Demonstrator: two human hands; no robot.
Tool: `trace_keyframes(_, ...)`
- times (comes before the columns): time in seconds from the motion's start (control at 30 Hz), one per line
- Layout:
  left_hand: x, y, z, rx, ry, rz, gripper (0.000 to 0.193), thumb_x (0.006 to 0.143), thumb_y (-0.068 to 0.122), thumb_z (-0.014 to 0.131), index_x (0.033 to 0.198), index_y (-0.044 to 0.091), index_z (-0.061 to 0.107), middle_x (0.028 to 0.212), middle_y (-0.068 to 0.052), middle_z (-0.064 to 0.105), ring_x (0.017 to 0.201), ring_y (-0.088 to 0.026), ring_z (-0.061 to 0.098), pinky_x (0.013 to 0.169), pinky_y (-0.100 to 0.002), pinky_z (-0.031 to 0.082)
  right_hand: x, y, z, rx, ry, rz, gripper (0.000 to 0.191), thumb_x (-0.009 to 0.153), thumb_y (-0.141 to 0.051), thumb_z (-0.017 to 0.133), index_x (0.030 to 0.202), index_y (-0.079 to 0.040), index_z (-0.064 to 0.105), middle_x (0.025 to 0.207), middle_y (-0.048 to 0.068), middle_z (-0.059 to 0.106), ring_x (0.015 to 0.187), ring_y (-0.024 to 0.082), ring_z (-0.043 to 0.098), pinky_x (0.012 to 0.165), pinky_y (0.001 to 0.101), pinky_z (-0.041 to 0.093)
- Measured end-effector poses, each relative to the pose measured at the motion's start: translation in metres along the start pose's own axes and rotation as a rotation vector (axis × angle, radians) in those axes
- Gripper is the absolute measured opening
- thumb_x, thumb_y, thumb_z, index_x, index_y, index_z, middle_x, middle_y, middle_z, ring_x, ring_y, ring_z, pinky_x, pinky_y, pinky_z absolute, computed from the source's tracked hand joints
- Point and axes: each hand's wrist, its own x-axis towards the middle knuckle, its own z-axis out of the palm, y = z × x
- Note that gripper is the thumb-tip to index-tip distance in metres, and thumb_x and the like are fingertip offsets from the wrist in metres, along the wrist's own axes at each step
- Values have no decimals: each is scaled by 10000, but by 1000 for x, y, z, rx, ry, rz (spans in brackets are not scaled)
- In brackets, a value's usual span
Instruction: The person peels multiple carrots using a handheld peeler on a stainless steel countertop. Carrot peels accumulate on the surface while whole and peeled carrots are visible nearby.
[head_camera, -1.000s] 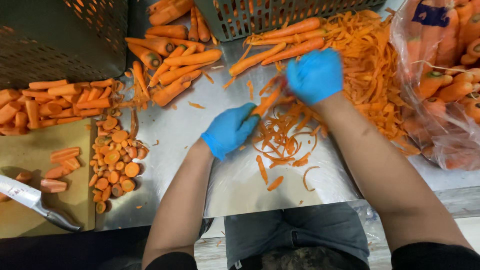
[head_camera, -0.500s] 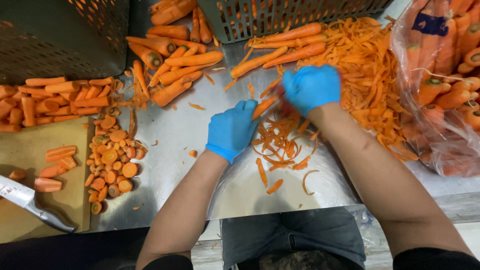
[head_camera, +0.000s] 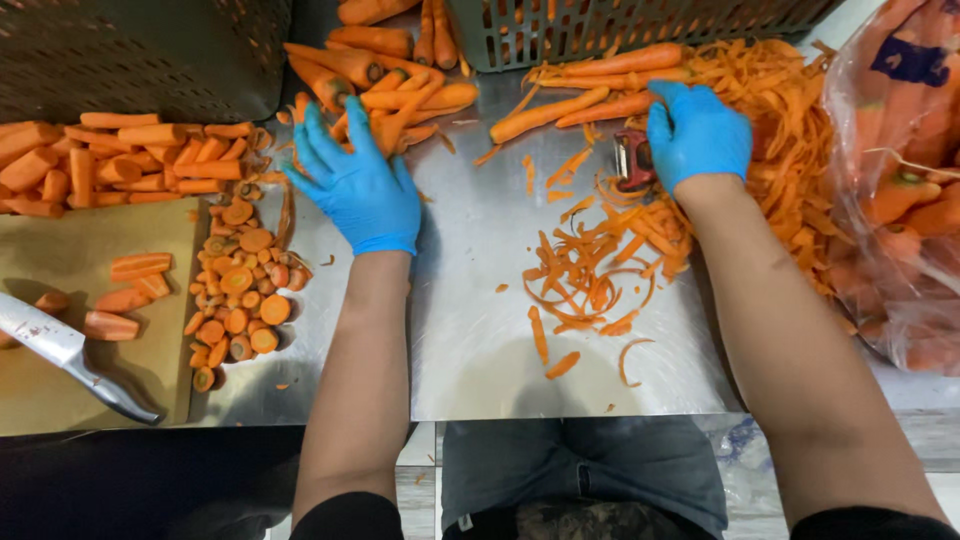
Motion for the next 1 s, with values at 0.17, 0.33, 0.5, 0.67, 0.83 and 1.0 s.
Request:
trace_keyframes(0.17, -14, 33, 1, -205, -194, 392, 613, 888, 343, 737, 1448, 148, 581, 1601, -209, 358, 1497, -437, 288, 1223, -699, 116, 10, -17, -8, 10, -145, 190, 444, 992, -294, 599, 1415, -162, 622, 1149, 231, 681, 1007, 430, 656, 835, 541, 508)
trace_keyframes(0.33, -33, 52, 0, -300, -347, 670, 530, 800, 326, 757, 1283, 134, 653, 1532, -211, 427, 1440, -409, 362, 1166, -727, 146, 13, -27, -17, -25, -335, 297, 434, 988, -344, 586, 1378, -153, 583, 1200, 189, 707, 1083, 412, 662, 889, 533, 506)
trace_keyframes(0.5, -39, 52, 8, -313, -341, 698, 439, 823, 234, 719, 1251, 148, 674, 1514, -183, 483, 1440, -390, 390, 1178, -704, 177, 15, -32, -26, -30, -486, 383, 478, 963, -375, 571, 1413, -213, 559, 1134, 223, 703, 1044, 449, 643, 879, 546, 493)
trace_keyframes(0.67, -27, 34, 32, -153, -382, 635, 290, 931, 174, 616, 1203, 228, 701, 1495, -112, 522, 1450, -341, 407, 1212, -712, 153, 6, -34, -37, 32, -424, 263, 462, 963, -370, 618, 1396, -210, 594, 1033, 179, 739, 942, 423, 689, 825, 531, 529)
trace_keyframes(0.83, 1, -2, 39, 160, -264, 290, 334, 908, 184, 568, 1210, 211, 709, 1472, -105, 522, 1395, -368, 389, 1120, -760, 77, -10, -39, -44, 129, -245, 86, 447, 978, -354, 673, 1401, -222, 609, 896, 105, 756, 790, 356, 720, 731, 484, 560)
trace_keyframes(1.0, -1, -4, 17, -31, -108, 199, 377, 817, 235, 688, 1192, 224, 727, 1488, -173, 484, 1408, -419, 362, 1120, -725, 136, -18, -54, -39, 235, -158, -86, 443, 980, -336, 706, 1397, -221, 613, 838, 95, 741, 717, 325, 715, 669, 452, 570)
